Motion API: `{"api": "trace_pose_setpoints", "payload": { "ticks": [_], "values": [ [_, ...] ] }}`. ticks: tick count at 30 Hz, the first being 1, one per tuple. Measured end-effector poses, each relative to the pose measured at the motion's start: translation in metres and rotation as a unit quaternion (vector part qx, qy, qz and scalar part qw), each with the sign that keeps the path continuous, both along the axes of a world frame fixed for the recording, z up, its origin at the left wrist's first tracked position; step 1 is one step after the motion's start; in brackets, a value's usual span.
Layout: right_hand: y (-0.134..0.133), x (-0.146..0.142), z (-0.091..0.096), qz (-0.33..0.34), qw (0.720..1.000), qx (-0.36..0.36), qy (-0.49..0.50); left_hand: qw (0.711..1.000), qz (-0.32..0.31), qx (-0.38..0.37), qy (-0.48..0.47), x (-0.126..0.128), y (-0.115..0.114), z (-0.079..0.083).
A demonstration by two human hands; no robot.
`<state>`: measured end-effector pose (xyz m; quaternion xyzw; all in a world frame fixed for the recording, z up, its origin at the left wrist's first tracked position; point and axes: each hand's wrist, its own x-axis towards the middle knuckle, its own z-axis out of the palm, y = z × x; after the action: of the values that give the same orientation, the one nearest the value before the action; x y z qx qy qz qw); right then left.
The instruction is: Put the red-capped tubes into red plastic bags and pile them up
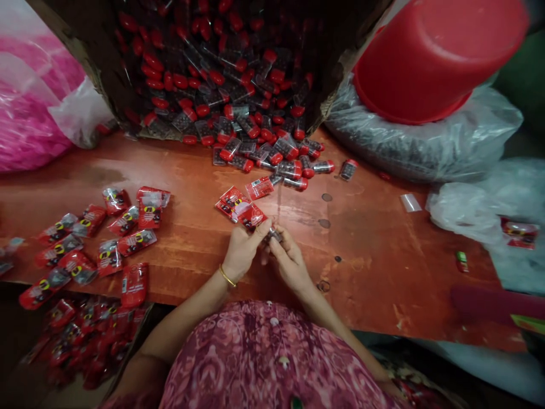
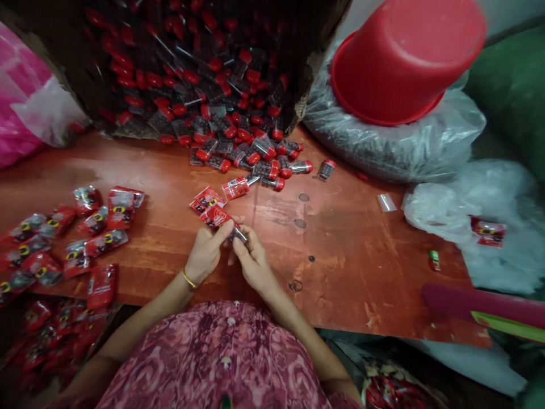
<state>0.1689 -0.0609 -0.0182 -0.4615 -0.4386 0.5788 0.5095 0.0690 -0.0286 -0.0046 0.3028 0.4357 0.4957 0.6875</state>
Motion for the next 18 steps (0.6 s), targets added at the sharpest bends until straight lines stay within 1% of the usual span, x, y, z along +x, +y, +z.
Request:
{"api": "trace_pose_setpoints", "payload": {
  "ticks": [2,5,9,11,13,14,15,16,18],
  "values": [
    [-0.001,0.004,-0.001,0.003,1.000,0.005,-0.005,1.000,0.005,-0.018,-0.013,-0.001,0.002,-0.001],
    [0.001,0.009,-0.002,-0.014,0.999,0.008,-0.032,0.998,-0.001,-0.044,-0.051,0.001,0.001,-0.005],
    [0.010,0.000,-0.006,-0.034,0.999,-0.021,-0.026,0.996,-0.002,-0.059,-0.065,0.004,-0.003,-0.009],
    [0.015,-0.008,-0.009,-0.032,0.998,-0.030,-0.040,0.996,0.019,-0.066,-0.064,0.001,-0.002,-0.008],
    [0.023,-0.011,-0.011,-0.014,0.995,-0.009,-0.100,0.993,0.057,-0.075,-0.067,-0.007,0.001,-0.008],
    [0.030,-0.010,-0.011,-0.008,0.988,0.014,-0.156,0.991,0.085,-0.079,-0.072,-0.015,0.004,-0.009],
    [0.037,-0.006,-0.011,-0.014,0.973,0.041,-0.227,0.987,0.119,-0.080,-0.076,-0.024,0.007,-0.010],
    [0.047,0.001,-0.011,-0.033,0.949,0.070,-0.307,0.981,0.159,-0.080,-0.080,-0.036,0.012,-0.012],
    [0.071,0.020,-0.011,-0.101,0.874,0.115,-0.461,0.961,0.260,-0.061,-0.075,-0.064,0.021,-0.017]
  ]
}}
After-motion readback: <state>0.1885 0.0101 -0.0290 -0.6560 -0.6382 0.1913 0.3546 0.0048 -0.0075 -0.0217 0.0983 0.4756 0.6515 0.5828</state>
